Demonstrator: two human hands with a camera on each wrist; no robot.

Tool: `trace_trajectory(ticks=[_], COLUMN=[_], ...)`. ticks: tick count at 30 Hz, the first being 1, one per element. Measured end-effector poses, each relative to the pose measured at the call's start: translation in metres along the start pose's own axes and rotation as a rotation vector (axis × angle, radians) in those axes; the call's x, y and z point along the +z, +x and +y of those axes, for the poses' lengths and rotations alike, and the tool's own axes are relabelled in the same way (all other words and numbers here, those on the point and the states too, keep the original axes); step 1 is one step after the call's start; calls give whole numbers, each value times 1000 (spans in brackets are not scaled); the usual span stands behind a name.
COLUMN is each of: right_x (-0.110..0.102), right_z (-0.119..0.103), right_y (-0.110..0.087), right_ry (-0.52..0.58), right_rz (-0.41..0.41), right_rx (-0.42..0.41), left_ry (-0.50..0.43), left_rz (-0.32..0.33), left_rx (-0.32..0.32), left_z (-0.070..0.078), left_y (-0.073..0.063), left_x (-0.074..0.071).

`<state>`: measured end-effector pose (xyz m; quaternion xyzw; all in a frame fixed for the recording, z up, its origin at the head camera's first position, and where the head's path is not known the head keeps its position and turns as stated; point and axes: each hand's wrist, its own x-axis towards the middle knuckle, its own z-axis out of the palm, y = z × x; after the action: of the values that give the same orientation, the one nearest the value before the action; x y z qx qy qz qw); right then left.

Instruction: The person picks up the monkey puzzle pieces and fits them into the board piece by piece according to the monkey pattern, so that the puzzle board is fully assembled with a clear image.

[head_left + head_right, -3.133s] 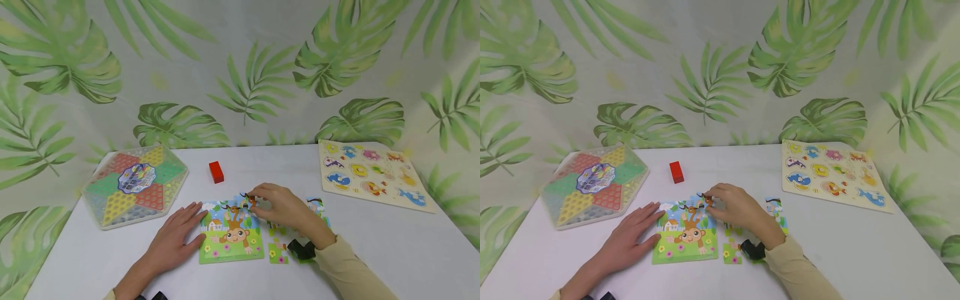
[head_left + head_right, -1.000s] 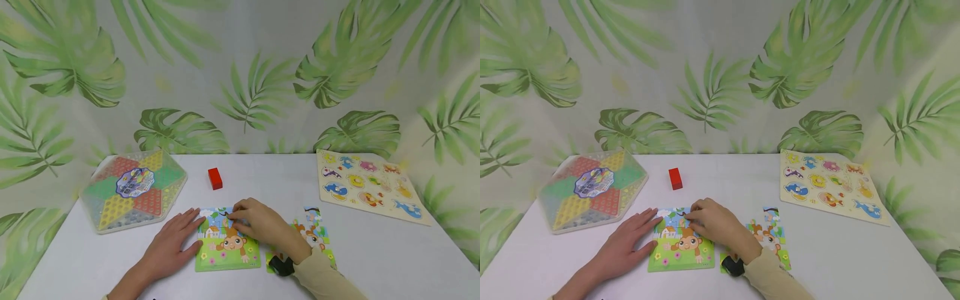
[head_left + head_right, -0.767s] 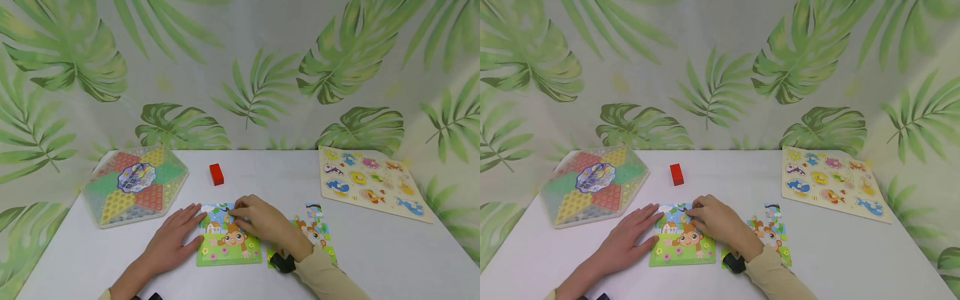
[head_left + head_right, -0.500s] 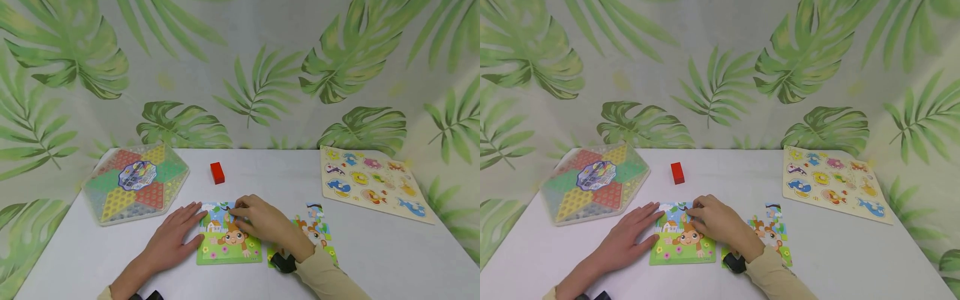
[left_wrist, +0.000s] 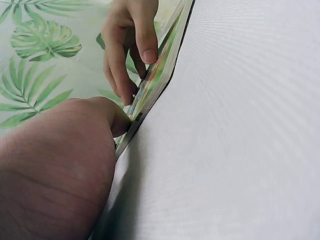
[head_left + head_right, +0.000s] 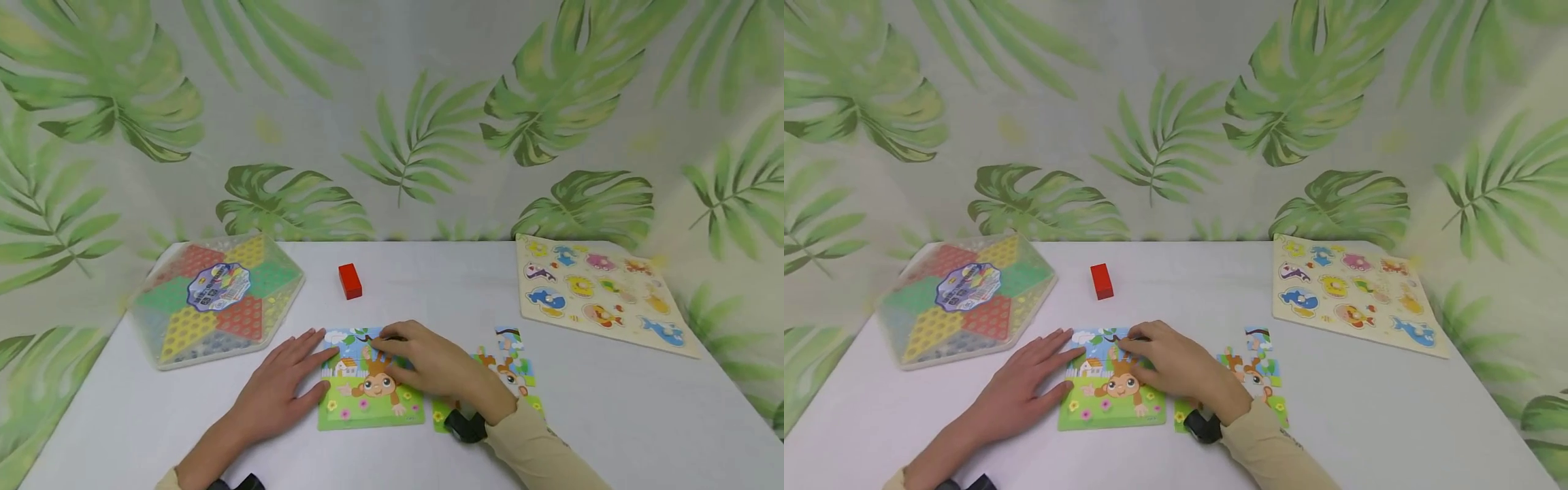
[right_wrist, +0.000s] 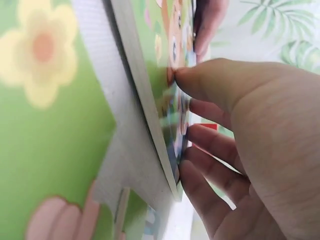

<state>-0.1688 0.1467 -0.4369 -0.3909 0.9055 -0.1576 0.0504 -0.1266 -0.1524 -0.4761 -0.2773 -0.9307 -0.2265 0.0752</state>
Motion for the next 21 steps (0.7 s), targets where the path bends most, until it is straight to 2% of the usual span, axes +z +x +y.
trace_trajectory(ticks=[7,14,21], right_x=[-3,-31,-52], right_z=[4,9,21], right_y=[-5,-18,-33], right_ry=[94,283,343], right_rz=[-33,5,40], right_rx=[-3,-42,-20], left_ry=[2,14,13], left_rz=[2,-15,-22], left_rx=[-14,-29,-33], left_z=[2,1,2], left_y=[-4,-3,-1], left_x=[1,2,1])
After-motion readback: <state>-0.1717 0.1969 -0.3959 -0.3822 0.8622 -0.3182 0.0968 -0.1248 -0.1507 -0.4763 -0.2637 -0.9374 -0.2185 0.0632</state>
